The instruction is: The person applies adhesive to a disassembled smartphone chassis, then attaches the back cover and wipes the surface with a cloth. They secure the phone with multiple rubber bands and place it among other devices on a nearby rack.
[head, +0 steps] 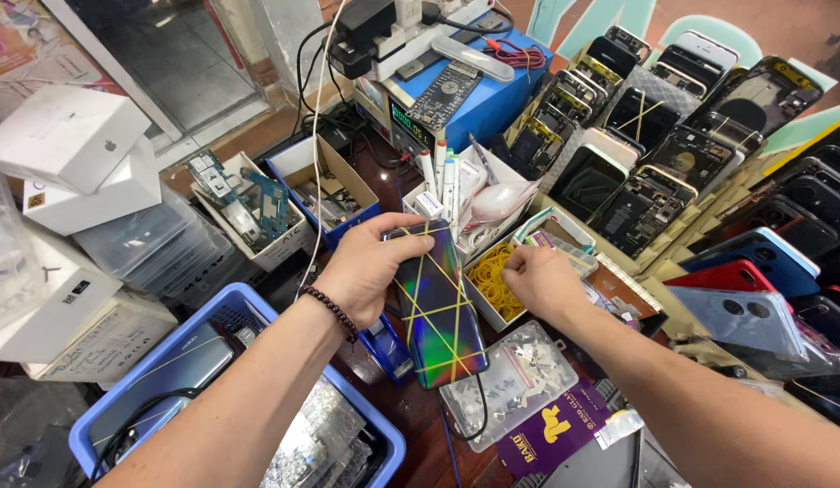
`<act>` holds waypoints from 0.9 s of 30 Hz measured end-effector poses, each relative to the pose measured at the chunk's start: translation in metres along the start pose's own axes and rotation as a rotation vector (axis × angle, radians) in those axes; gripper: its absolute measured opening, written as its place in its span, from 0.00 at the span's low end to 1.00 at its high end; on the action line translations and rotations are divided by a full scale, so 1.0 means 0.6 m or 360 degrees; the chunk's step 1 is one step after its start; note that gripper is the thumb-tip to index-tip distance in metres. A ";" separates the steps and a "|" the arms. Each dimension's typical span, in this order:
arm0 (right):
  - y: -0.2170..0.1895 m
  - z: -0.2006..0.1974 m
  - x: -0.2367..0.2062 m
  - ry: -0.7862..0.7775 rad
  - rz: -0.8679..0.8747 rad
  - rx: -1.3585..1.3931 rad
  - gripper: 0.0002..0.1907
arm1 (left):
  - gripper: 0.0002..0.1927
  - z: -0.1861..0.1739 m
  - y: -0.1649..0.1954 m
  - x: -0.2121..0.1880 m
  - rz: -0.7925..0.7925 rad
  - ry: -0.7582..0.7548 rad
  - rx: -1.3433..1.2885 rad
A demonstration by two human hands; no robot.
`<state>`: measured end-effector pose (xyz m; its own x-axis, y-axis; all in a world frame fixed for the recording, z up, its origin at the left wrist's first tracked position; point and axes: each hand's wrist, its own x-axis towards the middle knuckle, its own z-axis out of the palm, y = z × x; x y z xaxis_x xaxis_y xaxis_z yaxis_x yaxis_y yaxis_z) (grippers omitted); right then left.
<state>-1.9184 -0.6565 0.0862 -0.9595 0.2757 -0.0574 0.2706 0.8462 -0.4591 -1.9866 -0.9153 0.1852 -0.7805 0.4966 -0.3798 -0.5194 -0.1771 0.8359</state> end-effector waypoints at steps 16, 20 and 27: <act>-0.146 -0.235 -0.099 -0.0376 0.0213 0.1673 0.04 | 0.26 0.112 -0.010 -0.059 0.0048 -0.0346 0.0037; -0.154 -0.255 -0.130 -0.0245 -0.0059 0.1402 0.03 | 0.23 0.126 0.008 -0.072 0.0065 -0.0457 -0.0013; -0.153 -0.333 -0.199 -0.0506 -0.0403 0.2188 0.05 | 0.13 0.119 0.097 -0.068 -0.0160 -0.0535 -0.0482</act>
<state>-1.8132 -0.6758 0.3122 -0.9957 -0.0804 0.0458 -0.0197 -0.2991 -0.9540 -1.9600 -0.8851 0.2775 -0.5908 0.7632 -0.2617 -0.7040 -0.3293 0.6292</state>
